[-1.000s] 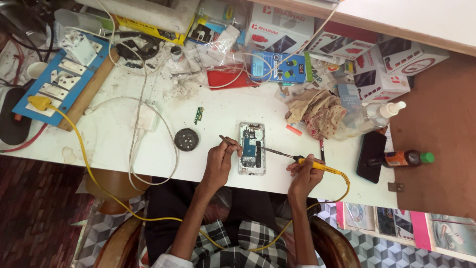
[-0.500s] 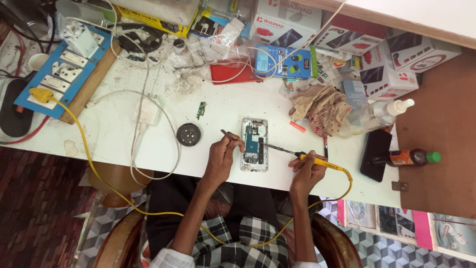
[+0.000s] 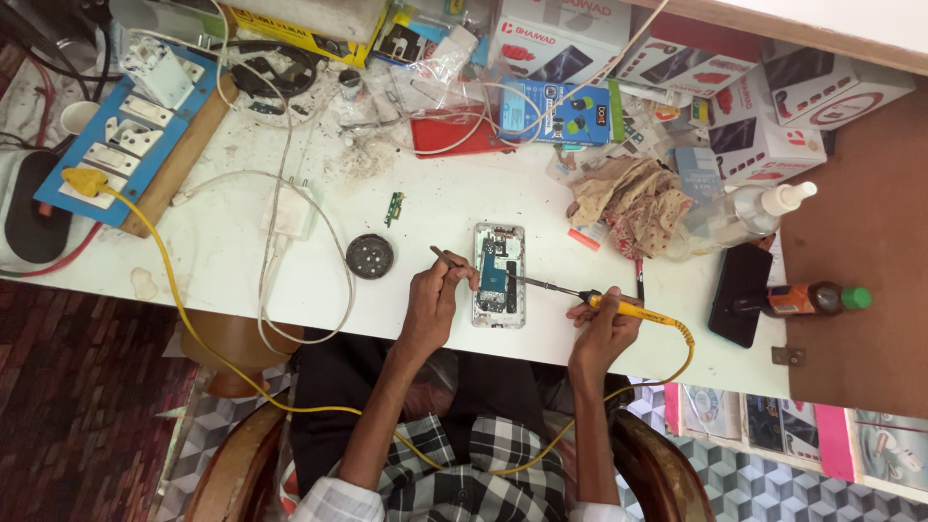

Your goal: The person uses a soldering iron and tweezers to work on a small electronic circuit board placed on a cluttered workbench. The person repeatedly applies the soldering iron to different points on the board while holding components with tweezers.

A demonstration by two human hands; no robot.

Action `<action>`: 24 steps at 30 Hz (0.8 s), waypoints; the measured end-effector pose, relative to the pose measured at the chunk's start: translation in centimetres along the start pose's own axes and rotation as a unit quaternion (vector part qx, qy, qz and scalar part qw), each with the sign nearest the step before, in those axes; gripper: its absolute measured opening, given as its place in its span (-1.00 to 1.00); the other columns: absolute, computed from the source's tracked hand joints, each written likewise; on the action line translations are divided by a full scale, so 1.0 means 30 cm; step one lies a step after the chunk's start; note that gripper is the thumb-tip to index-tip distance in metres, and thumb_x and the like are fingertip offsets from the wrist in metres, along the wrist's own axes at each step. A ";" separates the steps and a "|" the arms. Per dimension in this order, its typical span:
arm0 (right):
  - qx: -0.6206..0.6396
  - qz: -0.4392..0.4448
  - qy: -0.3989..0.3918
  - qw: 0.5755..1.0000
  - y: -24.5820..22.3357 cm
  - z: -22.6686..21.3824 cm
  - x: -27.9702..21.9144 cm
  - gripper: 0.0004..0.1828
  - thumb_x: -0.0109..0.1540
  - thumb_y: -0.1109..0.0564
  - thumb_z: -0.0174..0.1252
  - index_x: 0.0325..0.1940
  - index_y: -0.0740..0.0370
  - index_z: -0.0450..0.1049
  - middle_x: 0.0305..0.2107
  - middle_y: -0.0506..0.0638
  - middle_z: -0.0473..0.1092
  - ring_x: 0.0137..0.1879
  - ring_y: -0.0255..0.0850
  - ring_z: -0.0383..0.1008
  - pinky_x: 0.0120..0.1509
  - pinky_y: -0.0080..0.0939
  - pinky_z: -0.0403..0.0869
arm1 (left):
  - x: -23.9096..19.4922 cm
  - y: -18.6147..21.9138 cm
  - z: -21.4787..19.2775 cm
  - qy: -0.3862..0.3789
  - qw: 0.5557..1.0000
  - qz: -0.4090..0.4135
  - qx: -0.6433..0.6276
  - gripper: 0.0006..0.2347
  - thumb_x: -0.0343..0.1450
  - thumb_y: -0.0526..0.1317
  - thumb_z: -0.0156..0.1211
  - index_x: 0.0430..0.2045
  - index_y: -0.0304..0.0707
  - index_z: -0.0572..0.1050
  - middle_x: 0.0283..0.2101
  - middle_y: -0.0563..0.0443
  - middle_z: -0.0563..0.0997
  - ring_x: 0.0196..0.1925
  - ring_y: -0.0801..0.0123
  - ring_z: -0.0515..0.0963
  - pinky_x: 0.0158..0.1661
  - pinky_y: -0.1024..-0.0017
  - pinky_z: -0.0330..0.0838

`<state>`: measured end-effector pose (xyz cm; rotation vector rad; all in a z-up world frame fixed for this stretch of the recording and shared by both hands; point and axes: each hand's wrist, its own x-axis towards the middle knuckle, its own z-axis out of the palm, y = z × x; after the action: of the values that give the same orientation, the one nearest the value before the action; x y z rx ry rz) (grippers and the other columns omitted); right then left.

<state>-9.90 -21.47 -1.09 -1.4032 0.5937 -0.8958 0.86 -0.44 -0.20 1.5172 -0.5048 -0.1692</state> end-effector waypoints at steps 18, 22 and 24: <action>0.002 0.016 0.010 1.000 0.003 -0.010 -0.002 -0.75 0.49 0.09 -0.05 -0.20 0.25 0.16 -0.64 0.02 0.33 -0.56 -0.28 0.38 -0.46 -0.35 0.31 | -0.006 -0.009 0.004 0.003 1.000 0.014 -0.007 -0.69 0.65 -0.09 -0.20 -0.26 -0.43 0.37 -0.41 -0.08 0.59 -0.31 0.34 0.59 -0.15 0.35 0.52; -0.005 0.021 0.029 0.999 0.003 -0.007 -0.002 -0.77 0.47 0.11 -0.03 -0.21 0.24 0.18 -0.61 -0.04 0.30 -0.58 -0.30 0.38 -0.50 -0.36 0.28 | -0.006 -0.002 0.003 0.005 1.000 0.011 0.017 -0.71 0.64 -0.12 -0.21 -0.26 -0.42 0.37 -0.43 -0.07 0.60 -0.36 0.36 0.59 -0.25 0.38 0.49; 0.004 0.028 0.039 0.999 0.004 -0.008 -0.002 -0.77 0.47 0.11 -0.02 -0.22 0.23 0.18 -0.61 -0.06 0.28 -0.60 -0.31 0.37 -0.52 -0.37 0.25 | -0.005 0.002 0.004 0.009 0.999 0.036 0.022 -0.71 0.66 -0.14 -0.19 -0.26 -0.43 0.38 -0.43 -0.08 0.60 -0.35 0.36 0.60 -0.24 0.38 0.50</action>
<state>-10.11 -21.56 -1.25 -1.3422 0.6839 -0.9110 0.66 -0.49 -0.19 1.5399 -0.5510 -0.0879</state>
